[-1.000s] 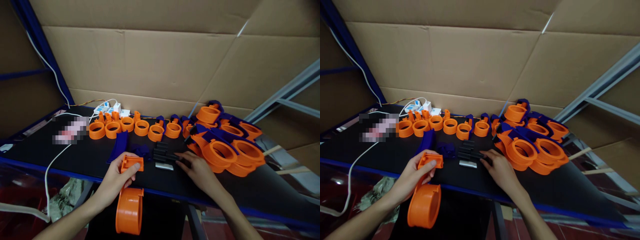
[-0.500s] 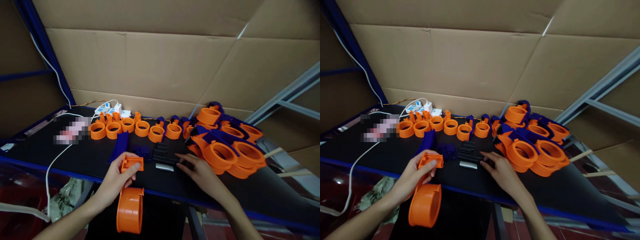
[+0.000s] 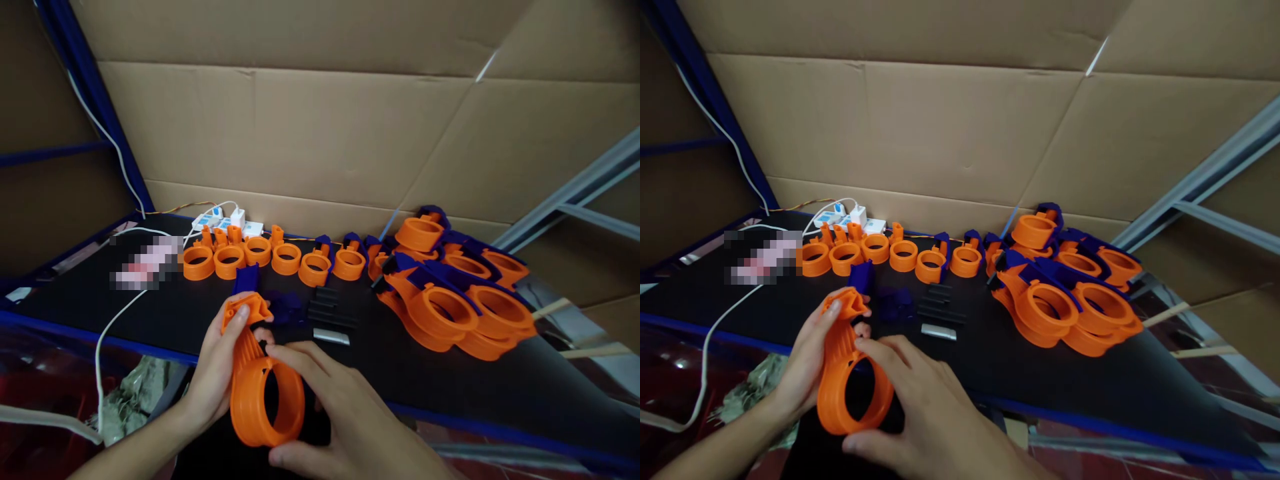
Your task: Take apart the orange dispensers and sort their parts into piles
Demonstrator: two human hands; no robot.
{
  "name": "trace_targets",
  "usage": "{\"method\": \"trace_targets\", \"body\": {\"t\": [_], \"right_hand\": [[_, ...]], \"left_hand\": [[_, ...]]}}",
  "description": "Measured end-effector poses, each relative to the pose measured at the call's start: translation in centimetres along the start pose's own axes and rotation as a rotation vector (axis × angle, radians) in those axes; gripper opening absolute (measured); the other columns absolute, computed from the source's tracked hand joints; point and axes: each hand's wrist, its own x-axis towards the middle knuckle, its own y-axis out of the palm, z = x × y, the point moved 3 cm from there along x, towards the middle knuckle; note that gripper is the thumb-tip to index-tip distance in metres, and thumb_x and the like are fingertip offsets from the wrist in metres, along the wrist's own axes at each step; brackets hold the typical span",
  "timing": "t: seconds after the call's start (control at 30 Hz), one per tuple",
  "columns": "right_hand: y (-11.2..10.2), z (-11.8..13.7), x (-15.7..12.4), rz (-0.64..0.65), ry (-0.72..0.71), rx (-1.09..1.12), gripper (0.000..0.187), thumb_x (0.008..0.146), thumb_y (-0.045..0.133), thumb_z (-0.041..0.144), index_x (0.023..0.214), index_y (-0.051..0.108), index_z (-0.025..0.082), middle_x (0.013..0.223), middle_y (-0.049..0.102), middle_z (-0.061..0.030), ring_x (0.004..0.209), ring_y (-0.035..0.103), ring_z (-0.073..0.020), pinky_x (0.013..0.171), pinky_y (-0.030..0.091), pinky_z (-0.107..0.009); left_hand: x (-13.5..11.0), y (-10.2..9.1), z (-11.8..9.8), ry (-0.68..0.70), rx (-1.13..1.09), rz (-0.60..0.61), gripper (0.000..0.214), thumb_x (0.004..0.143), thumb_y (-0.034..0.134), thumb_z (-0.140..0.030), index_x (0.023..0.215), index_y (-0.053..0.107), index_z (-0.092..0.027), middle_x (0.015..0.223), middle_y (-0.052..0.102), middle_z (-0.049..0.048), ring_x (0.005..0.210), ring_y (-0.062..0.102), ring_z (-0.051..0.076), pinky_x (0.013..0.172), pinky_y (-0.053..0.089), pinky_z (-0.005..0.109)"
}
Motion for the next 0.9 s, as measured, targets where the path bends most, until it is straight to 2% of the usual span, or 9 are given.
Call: {"method": "trace_targets", "body": {"t": [0.07, 0.13, 0.2, 0.27, 0.37, 0.53, 0.7, 0.83, 0.9], "right_hand": [[-1.1, -0.1, 1.4, -0.049, -0.015, 0.005, 0.078, 0.078, 0.08, 0.037, 0.147, 0.043, 0.034, 0.138, 0.058, -0.0028, 0.117, 0.062, -0.0204, 0.102, 0.052, -0.033], [-3.2, -1.0, 3.3, -0.167, -0.022, -0.056, 0.071, 0.081, 0.075, 0.036, 0.145, 0.044, 0.032, 0.136, 0.059, -0.0045, 0.116, 0.063, -0.0223, 0.101, 0.052, -0.037], [-5.6, -2.6, 5.8, -0.302, -0.006, -0.162, 0.064, 0.086, 0.069, 0.041, 0.145, 0.046, 0.03, 0.137, 0.058, -0.007, 0.12, 0.061, -0.026, 0.102, 0.049, -0.043], [-7.5, -4.7, 9.0, -0.369, 0.022, -0.258, 0.063, 0.088, 0.066, 0.046, 0.145, 0.047, 0.028, 0.137, 0.058, -0.0087, 0.123, 0.058, -0.029, 0.103, 0.047, -0.047], [-8.7, -7.6, 14.2, -0.306, 0.051, -0.32, 0.066, 0.088, 0.063, 0.053, 0.145, 0.048, 0.023, 0.137, 0.058, -0.0115, 0.124, 0.057, -0.0298, 0.106, 0.044, -0.046], [-7.4, -9.3, 20.2, -0.171, 0.115, -0.432, 0.071, 0.087, 0.064, 0.053, 0.148, 0.045, 0.022, 0.141, 0.055, -0.0147, 0.126, 0.054, -0.0342, 0.103, 0.043, -0.049], [-7.0, -9.7, 21.8, -0.147, 0.111, -0.461, 0.064, 0.092, 0.058, 0.054, 0.146, 0.048, 0.021, 0.141, 0.056, -0.0148, 0.129, 0.053, -0.0334, 0.105, 0.042, -0.046], [-9.0, -11.7, 20.5, -0.151, 0.17, -0.495, 0.065, 0.099, 0.043, 0.058, 0.147, 0.046, 0.014, 0.146, 0.052, -0.018, 0.131, 0.052, -0.0316, 0.107, 0.04, -0.044], [-9.9, -13.0, 19.2, -0.123, 0.23, -0.515, 0.066, 0.098, 0.042, 0.06, 0.146, 0.048, 0.014, 0.143, 0.055, -0.0185, 0.126, 0.056, -0.0308, 0.103, 0.043, -0.042]], "left_hand": [[0.5, -0.4, -0.4, 0.08, 0.001, -0.008, 0.044, 0.091, 0.064, -0.041, 0.131, 0.056, -0.024, 0.126, 0.066, 0.01, 0.102, 0.069, 0.023, 0.083, 0.057, 0.033], [1.0, -0.8, -1.0, 0.217, 0.008, -0.019, 0.045, 0.092, 0.061, -0.04, 0.135, 0.056, -0.025, 0.142, 0.058, 0.0104, 0.127, 0.057, 0.027, 0.096, 0.053, 0.036], [1.4, -1.2, -1.5, 0.352, 0.037, -0.024, 0.044, 0.092, 0.06, -0.037, 0.135, 0.056, -0.026, 0.147, 0.054, 0.0103, 0.137, 0.048, 0.028, 0.101, 0.05, 0.039], [1.6, -1.5, -1.7, 0.443, 0.093, -0.025, 0.041, 0.091, 0.06, -0.035, 0.131, 0.058, -0.026, 0.146, 0.054, 0.0106, 0.136, 0.049, 0.03, 0.101, 0.05, 0.044], [1.6, -1.9, -1.8, 0.509, 0.189, -0.034, 0.033, 0.09, 0.062, -0.034, 0.122, 0.064, -0.025, 0.138, 0.06, 0.0111, 0.131, 0.053, 0.032, 0.098, 0.052, 0.046], [1.8, -2.6, -1.4, 0.5, 0.276, -0.041, 0.023, 0.091, 0.062, -0.034, 0.111, 0.067, -0.022, 0.124, 0.067, 0.0105, 0.121, 0.059, 0.03, 0.093, 0.054, 0.044], [1.7, -3.0, -1.3, 0.473, 0.324, -0.022, 0.022, 0.091, 0.061, -0.035, 0.107, 0.068, -0.021, 0.122, 0.067, 0.011, 0.117, 0.061, 0.03, 0.09, 0.055, 0.043], [1.5, -3.0, -1.2, 0.456, 0.362, -0.007, 0.02, 0.092, 0.061, -0.035, 0.105, 0.068, -0.021, 0.122, 0.067, 0.0102, 0.114, 0.062, 0.029, 0.091, 0.054, 0.042], [1.4, -2.9, -1.2, 0.449, 0.373, -0.003, 0.02, 0.093, 0.06, -0.035, 0.104, 0.069, -0.021, 0.121, 0.067, 0.01, 0.112, 0.062, 0.028, 0.091, 0.054, 0.041]]}}
